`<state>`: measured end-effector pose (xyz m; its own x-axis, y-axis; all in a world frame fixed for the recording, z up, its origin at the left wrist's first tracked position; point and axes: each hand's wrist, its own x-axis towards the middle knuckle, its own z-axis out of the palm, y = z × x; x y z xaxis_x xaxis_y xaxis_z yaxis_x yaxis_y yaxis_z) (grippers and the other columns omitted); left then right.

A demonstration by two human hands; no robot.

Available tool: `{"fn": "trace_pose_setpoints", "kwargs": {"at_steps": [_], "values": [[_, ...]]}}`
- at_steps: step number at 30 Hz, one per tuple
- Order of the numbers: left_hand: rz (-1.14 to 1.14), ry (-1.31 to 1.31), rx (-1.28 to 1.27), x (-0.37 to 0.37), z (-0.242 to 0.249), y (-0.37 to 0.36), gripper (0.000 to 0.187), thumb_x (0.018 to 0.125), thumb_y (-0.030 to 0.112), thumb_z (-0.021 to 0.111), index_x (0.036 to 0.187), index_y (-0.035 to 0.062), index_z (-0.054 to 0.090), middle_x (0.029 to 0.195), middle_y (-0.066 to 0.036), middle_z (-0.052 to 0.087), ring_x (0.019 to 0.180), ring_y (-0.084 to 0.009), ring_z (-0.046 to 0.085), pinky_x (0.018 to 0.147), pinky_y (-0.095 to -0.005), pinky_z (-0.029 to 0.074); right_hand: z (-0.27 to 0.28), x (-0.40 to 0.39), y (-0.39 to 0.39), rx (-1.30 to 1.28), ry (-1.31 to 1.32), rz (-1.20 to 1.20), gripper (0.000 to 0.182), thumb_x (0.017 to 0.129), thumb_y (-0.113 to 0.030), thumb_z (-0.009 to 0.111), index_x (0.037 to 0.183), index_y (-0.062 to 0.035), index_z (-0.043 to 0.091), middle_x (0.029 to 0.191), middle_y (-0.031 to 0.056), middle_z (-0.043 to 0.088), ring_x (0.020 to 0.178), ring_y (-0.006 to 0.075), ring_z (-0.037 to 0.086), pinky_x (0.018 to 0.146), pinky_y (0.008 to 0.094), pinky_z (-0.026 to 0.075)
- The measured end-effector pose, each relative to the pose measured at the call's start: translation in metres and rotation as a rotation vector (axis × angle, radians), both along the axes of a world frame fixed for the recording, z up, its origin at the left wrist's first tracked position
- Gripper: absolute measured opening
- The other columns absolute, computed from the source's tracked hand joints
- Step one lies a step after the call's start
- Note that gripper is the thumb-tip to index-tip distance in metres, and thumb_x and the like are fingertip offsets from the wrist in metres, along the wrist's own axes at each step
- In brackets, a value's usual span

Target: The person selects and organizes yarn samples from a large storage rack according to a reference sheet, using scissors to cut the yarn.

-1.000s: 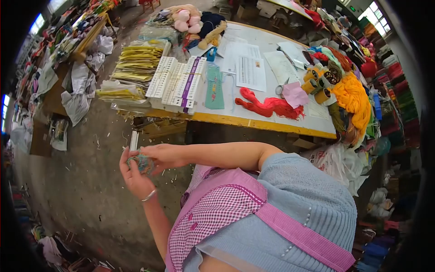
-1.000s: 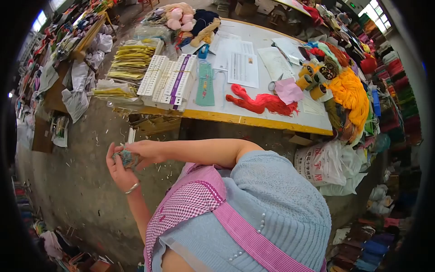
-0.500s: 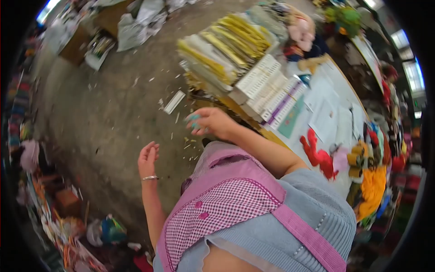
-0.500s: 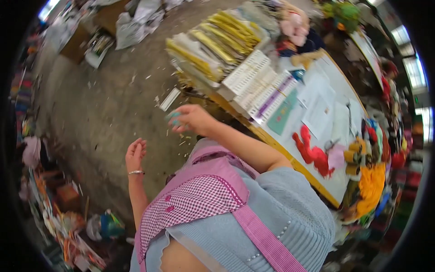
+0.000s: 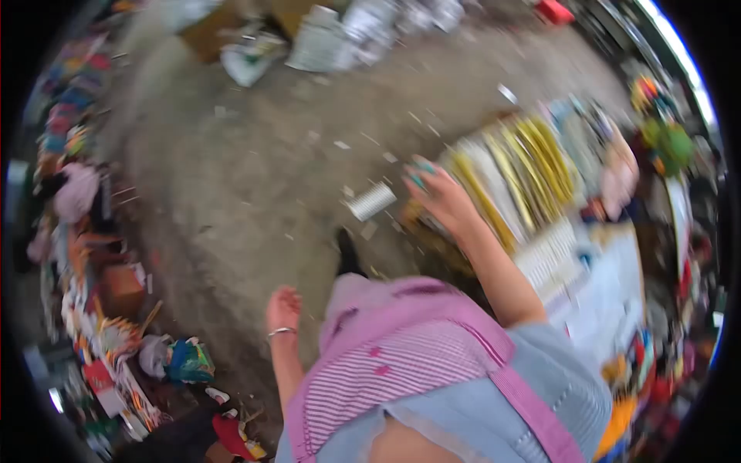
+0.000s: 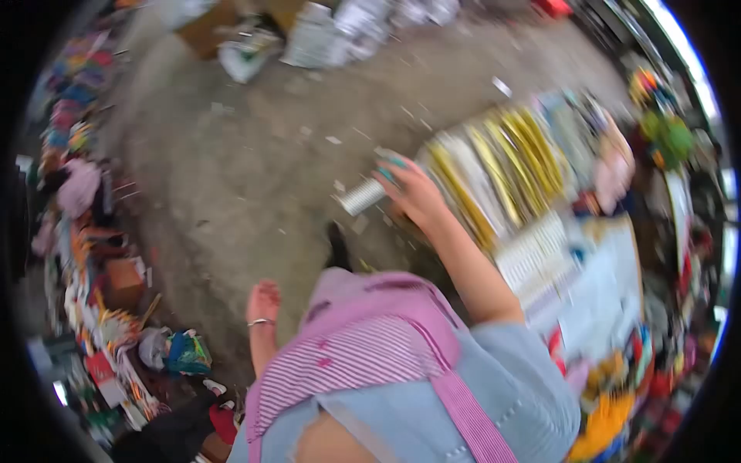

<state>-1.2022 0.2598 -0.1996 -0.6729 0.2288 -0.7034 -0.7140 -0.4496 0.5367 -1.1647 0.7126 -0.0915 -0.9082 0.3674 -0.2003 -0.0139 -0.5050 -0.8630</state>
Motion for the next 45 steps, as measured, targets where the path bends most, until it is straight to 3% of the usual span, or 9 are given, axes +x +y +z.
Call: {"fn": "trace_pose_setpoints", "kwargs": {"at_steps": [1,2,3,9,21,23,33,38,45], "values": [[-0.015,0.018,-0.069,-0.031,-0.001,0.012,0.021,0.093,0.023,0.051,0.099,0.0058,0.061,0.086,-0.007,0.065,0.073,-0.0155,0.060,0.065,-0.0279,0.049,-0.001,-0.020,-0.005,-0.457,0.010,-0.040,0.043,0.090,-0.006,0.052,0.131,-0.0016,0.039,0.127,0.0168,0.049,0.116,0.0271,0.049,0.101,0.0358,0.041],[-0.025,0.016,-0.147,-0.057,0.001,0.026,0.022,0.093,0.024,0.050,0.100,0.0051,0.061,0.086,-0.007,0.065,0.073,-0.0155,0.060,0.064,-0.0277,0.049,-0.004,-0.038,-0.011,-0.009,-0.081,0.015,0.037,0.089,0.000,0.051,0.126,-0.0017,0.047,0.122,0.0155,0.051,0.118,0.0279,0.048,0.099,0.0366,0.044],[-0.032,0.025,-0.181,-0.084,0.007,0.040,0.023,0.093,0.023,0.050,0.101,0.0043,0.060,0.086,-0.008,0.065,0.072,-0.0150,0.060,0.063,-0.0260,0.049,-0.014,-0.053,-0.007,-0.415,-0.159,-0.099,0.038,0.089,0.001,0.052,0.126,-0.0033,0.047,0.121,0.0158,0.052,0.114,0.0268,0.051,0.097,0.0343,0.046],[-0.197,0.093,-0.254,-0.218,0.026,0.083,0.022,0.093,0.024,0.051,0.099,0.0064,0.061,0.087,-0.007,0.066,0.071,-0.0131,0.061,0.063,-0.0257,0.050,-0.002,-0.120,-0.006,-0.336,-0.252,-0.106,0.042,0.087,0.003,0.052,0.127,-0.0070,0.047,0.116,0.0140,0.057,0.100,0.0215,0.059,0.078,0.0240,0.055],[-0.567,-0.076,-0.489,-0.341,-0.058,0.107,0.017,0.088,0.017,0.060,0.101,0.0066,0.061,0.082,-0.009,0.066,0.064,-0.0138,0.060,0.054,-0.0250,0.048,-0.070,-0.163,0.061,-0.722,-0.268,-0.647,0.028,0.086,0.008,0.050,0.114,0.0076,0.044,0.110,0.0166,0.050,0.105,0.0317,0.056,0.093,0.0373,0.051],[-1.015,0.303,-0.400,-0.366,-0.133,0.047,0.016,0.089,0.018,0.059,0.100,0.0073,0.060,0.082,-0.010,0.066,0.064,-0.0153,0.061,0.053,-0.0263,0.049,-0.094,-0.182,0.090,-0.802,-0.253,-0.731,0.020,0.088,0.006,0.049,0.107,0.0086,0.045,0.107,0.0155,0.050,0.100,0.0330,0.057,0.087,0.0389,0.055],[-0.963,-0.100,-0.554,-0.540,-0.109,0.170,0.017,0.090,0.018,0.057,0.101,0.0051,0.059,0.080,-0.010,0.065,0.061,-0.0168,0.060,0.050,-0.0278,0.048,-0.219,-0.146,0.201,-0.683,-0.462,-1.545,0.021,0.089,-0.010,0.053,0.105,0.0009,0.047,0.101,0.0152,0.053,0.088,0.0313,0.057,0.072,0.0414,0.058],[-1.093,0.323,-0.712,-0.584,-0.072,0.333,0.018,0.091,0.017,0.056,0.103,0.0037,0.059,0.075,-0.008,0.063,0.057,-0.0165,0.058,0.047,-0.0272,0.047,-0.213,-0.139,0.224,-0.914,-0.711,-1.796,0.036,0.088,-0.037,0.055,0.100,-0.0030,0.053,0.092,0.0175,0.056,0.076,0.0310,0.059,0.068,0.0429,0.056],[-1.005,1.087,-0.484,-0.634,-0.043,0.631,0.055,0.074,-0.001,0.063,0.125,0.0036,0.044,0.087,-0.005,0.057,0.068,-0.0102,0.052,0.067,-0.0223,0.045,-0.196,-0.184,0.286,-0.829,-0.376,-1.246,0.030,0.093,-0.025,0.048,0.105,0.0013,0.055,0.105,0.0191,0.063,0.088,0.0313,0.064,0.077,0.0386,0.054]]}}
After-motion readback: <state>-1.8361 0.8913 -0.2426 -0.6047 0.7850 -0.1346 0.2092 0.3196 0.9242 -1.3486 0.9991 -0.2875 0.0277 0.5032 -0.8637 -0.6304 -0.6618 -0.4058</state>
